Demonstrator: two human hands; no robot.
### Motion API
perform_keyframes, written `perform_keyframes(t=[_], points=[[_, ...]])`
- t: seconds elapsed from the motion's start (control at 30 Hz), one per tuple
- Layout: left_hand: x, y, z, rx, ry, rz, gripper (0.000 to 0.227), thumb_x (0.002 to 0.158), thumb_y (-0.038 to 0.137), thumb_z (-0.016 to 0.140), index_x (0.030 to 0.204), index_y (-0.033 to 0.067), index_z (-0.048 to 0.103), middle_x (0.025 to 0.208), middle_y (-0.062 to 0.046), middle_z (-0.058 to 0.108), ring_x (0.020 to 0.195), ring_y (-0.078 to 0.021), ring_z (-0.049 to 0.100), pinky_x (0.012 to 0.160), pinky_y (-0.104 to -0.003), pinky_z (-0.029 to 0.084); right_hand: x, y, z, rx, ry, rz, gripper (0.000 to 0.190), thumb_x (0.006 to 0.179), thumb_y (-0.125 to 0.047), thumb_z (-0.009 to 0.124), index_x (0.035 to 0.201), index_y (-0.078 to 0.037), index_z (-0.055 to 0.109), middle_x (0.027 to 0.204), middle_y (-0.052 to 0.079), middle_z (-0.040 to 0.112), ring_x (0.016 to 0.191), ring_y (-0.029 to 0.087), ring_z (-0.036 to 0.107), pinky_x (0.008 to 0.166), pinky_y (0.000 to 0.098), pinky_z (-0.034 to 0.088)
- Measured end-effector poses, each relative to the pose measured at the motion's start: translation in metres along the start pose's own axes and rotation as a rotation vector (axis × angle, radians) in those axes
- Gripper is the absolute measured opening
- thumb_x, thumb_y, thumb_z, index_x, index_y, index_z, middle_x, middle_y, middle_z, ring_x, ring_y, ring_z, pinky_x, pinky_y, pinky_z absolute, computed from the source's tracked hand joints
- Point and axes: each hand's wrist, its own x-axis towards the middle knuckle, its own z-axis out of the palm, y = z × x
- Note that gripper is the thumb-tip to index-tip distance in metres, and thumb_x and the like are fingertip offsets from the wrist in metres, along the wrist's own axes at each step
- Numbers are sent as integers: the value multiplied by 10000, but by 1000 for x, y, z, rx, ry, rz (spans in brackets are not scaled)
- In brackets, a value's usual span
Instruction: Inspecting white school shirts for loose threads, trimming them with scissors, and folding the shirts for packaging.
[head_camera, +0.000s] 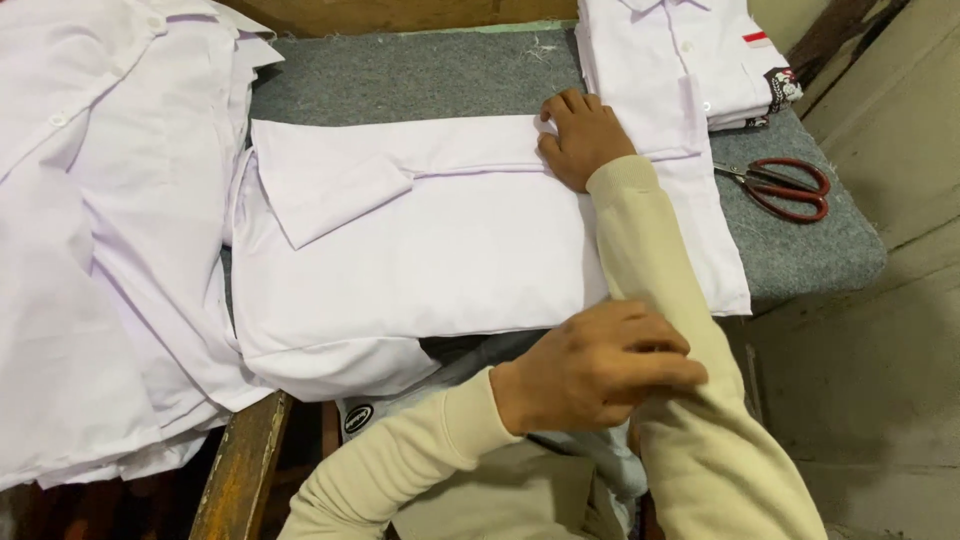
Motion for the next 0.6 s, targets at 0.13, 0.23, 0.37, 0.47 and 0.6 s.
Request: perform_keyframes(t=[0.13,0.23,0.37,0.47,0.6], points=[[-26,27,20,-263,109,-24,253,1107,32,429,1271,33,621,1164,-150,626,976,-370,612,933,-491,537,-2,-4,-2,44,45,4,367,966,-317,415,1224,-87,538,1256,123,529,1090,342,499,918,481,399],[-37,43,14,-322,152,-43,220,1116,-24,437,1245,9,612,1125,-135,602,976,-360,612,940,-480,553,1,0,7,34,48,35,383,941,-346,399,1208,-102,526,1254,112,525,1092,332,492,903,470,391],[-52,48,3,-460,211,-357,437,896,-244,468,1131,53,687,1080,-137,595,878,-237,652,820,-288,617,4,-1,4,66,42,86,378,914,-349,407,1186,-114,521,1254,102,522,1089,327,488,916,462,375],[-56,39,12,-195,68,-733,365,908,320,695,1117,53,560,1028,-77,600,965,-249,607,859,-361,488,8,-5,4,104,-37,136,338,885,-320,466,1172,-151,524,1232,57,514,1113,292,473,956,436,356],[-65,31,38,-331,133,-667,111,929,111,669,1019,56,633,941,-92,685,845,-250,656,762,-374,517,10,-2,3,142,-20,191,318,852,-319,484,1124,-163,538,1227,40,535,1127,284,473,986,444,340]])
